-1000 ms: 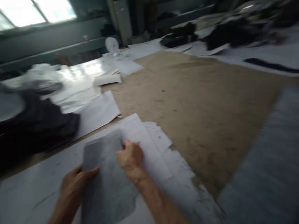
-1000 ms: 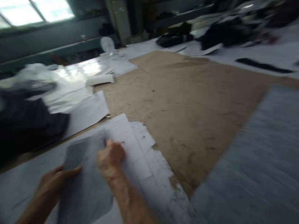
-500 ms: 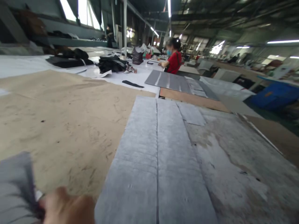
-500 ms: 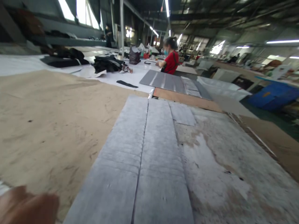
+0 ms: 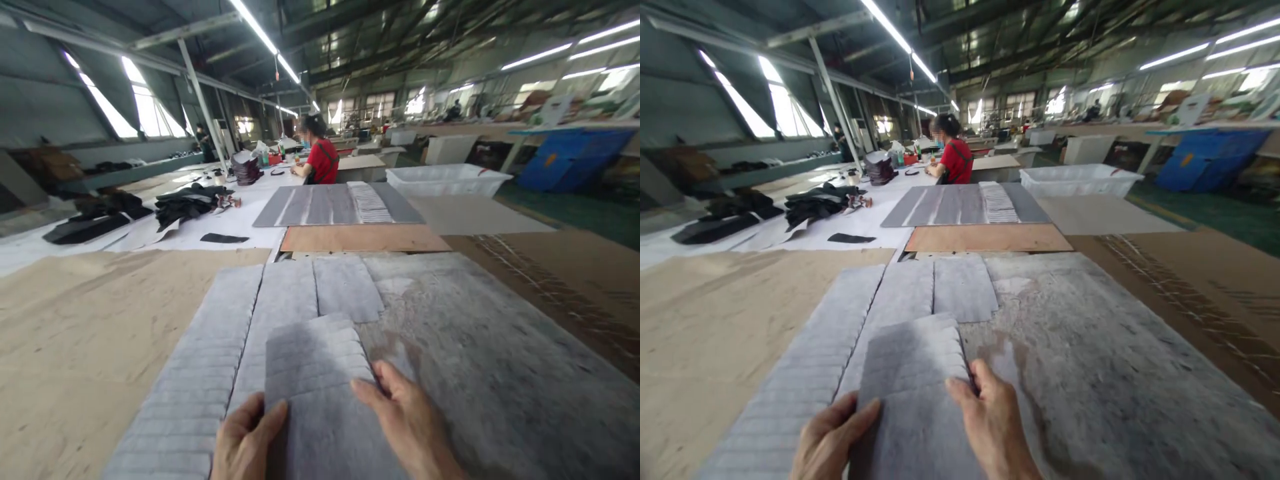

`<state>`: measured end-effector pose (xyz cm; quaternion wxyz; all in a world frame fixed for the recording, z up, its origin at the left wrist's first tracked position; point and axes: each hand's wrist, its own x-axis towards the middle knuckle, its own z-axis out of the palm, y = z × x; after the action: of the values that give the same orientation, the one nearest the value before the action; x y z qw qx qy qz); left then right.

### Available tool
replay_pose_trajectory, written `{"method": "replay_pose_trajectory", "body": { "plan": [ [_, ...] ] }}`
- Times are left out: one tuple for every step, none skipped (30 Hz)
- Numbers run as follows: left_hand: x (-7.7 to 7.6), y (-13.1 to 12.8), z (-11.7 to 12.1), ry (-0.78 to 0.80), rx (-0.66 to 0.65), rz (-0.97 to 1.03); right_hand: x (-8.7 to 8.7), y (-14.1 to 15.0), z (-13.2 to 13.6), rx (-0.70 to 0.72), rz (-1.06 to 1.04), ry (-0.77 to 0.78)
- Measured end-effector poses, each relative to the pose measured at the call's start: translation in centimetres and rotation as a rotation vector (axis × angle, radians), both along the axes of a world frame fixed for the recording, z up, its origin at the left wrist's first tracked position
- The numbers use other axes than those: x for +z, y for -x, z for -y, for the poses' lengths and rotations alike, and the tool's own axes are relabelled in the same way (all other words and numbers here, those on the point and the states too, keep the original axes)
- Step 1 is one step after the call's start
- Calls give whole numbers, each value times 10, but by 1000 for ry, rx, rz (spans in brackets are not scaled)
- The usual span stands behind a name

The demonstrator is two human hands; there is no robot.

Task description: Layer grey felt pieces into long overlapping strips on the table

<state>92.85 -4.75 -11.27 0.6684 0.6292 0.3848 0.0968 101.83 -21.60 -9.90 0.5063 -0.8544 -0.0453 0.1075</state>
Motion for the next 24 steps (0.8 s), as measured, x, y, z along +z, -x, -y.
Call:
{"method": "replay_pose_trajectory", "body": {
  "plan": [
    [-4, -20, 5, -29, -48, -1, -3, -16, 8, -7, 3, 32],
    [-7, -38, 9, -75, -102, -7, -7, -32, 15, -13, 6, 53],
    [-10, -54, 12, -132, -148, -20, -9, -46, 20, -18, 13, 65],
    [-12, -68, 14, -190, -185, -35, -11, -59, 24, -24, 19, 72],
    [-13, -81, 16, -244, -210, -53, -13, -72, 27, -26, 19, 77],
    [-14, -93, 17, -294, -218, -73, -15, -83, 29, -30, 18, 83],
    [-13, -104, 18, -336, -215, -92, -17, -93, 31, -33, 19, 95],
    [-12, -115, 19, -370, -208, -109, -18, -102, 32, -40, 20, 110],
    [-11, -125, 21, -403, -206, -125, -19, -110, 33, -47, 21, 127],
    [-10, -134, 22, -434, -207, -140, -21, -118, 33, -53, 24, 145],
    [-9, -143, 23, -462, -210, -154, -22, -125, 33, -58, 26, 164],
    [-7, -151, 24, -488, -214, -169, -23, -131, 33, -61, 29, 183],
    [-6, -158, 25, -516, -219, -184, -24, -138, 33, -63, 30, 201],
    [-5, -165, 25, -544, -225, -201, -24, -144, 32, -64, 31, 220],
    [-4, -171, 25, -573, -232, -220, -25, -150, 31, -63, 31, 240],
    [-2, -176, 25, -604, -239, -241, -26, -156, 30, -62, 30, 261],
    [0, -181, 24, -636, -245, -267, -27, -161, 28, -58, 30, 283],
    [1, -185, 24, -669, -249, -298, -28, -165, 27, -52, 29, 308],
    [3, -189, 24, -703, -250, -332, -28, -168, 25, -46, 29, 337],
    [4, -192, 24, -735, -252, -368, -29, -171, 24, -41, 30, 369],
    [4, -195, 24, -765, -254, -405, -29, -172, 23, -38, 32, 407],
    [4, -197, 24, -792, -256, -440, -30, -172, 22, -37, 35, 448],
    [4, -198, 24, -813, -258, -470, -30, -172, 22, -38, 40, 491],
    [4, -199, 25, -829, -260, -496, -30, -171, 22, -39, 45, 531]
  ]
}}
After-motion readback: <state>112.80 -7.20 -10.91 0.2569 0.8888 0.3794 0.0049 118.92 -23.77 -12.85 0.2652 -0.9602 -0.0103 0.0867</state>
